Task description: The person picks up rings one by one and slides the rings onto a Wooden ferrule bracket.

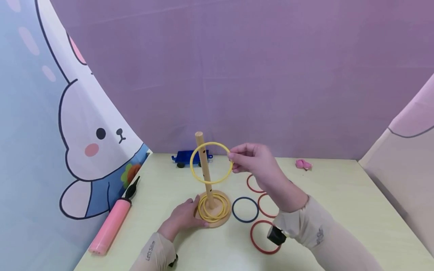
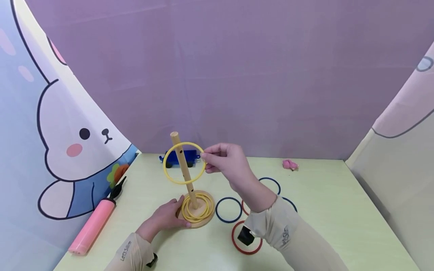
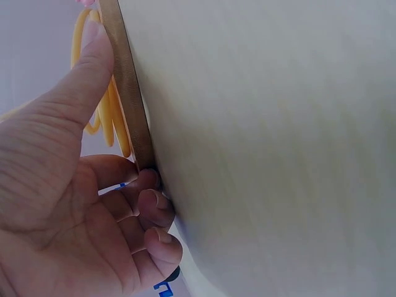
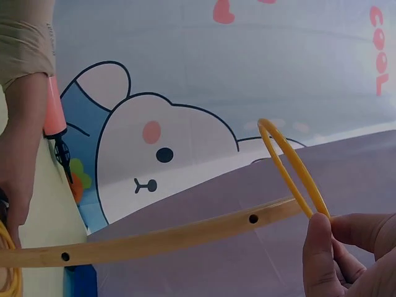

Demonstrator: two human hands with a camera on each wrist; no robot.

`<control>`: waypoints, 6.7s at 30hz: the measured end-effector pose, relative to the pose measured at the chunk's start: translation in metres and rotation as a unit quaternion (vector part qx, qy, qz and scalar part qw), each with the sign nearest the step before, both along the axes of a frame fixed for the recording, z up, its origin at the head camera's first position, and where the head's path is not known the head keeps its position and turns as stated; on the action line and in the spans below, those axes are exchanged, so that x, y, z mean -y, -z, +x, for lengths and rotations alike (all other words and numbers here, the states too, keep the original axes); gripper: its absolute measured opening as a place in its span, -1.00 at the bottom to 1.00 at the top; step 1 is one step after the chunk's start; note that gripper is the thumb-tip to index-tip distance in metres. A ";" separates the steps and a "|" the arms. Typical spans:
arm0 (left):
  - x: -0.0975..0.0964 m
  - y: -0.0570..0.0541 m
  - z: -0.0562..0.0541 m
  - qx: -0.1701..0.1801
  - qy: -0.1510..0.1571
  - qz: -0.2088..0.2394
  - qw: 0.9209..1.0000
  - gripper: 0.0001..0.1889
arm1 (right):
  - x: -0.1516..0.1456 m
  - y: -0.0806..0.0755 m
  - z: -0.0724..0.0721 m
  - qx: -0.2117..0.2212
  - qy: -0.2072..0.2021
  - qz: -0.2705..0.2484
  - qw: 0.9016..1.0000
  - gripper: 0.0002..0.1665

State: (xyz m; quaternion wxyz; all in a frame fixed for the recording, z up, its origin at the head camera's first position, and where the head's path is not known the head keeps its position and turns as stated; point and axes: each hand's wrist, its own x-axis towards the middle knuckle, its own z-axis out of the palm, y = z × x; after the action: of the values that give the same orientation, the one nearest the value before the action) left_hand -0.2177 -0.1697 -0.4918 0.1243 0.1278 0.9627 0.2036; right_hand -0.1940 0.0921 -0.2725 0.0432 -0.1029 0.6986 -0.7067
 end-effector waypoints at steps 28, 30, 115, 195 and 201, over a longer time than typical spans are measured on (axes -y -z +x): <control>0.000 0.002 0.003 -0.002 -0.001 0.008 1.000 0.18 | 0.015 -0.009 -0.024 0.025 0.049 -0.075 0.996 -0.73; 0.000 0.001 0.003 -0.002 -0.002 0.008 1.000 0.18 | 0.015 -0.007 -0.025 0.032 0.053 -0.077 0.995 -0.74; -0.001 -0.003 -0.001 0.006 -0.004 0.001 1.000 0.17 | 0.035 0.192 -0.017 0.159 0.094 -0.029 0.982 -0.83; 0.002 0.000 -0.004 0.016 -0.003 0.003 1.000 0.18 | -0.101 0.220 0.058 0.124 0.172 0.283 0.935 -0.79; 0.001 0.000 -0.004 0.023 -0.008 0.004 1.000 0.18 | -0.100 0.219 0.055 0.121 0.159 0.301 0.932 -0.82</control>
State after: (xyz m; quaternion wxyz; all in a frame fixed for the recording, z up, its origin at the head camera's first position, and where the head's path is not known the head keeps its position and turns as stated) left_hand -0.2218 -0.1710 -0.4918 0.1441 0.1157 0.9599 0.2110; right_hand -0.1386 0.1925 -0.4918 0.0432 0.1141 0.8751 -0.4682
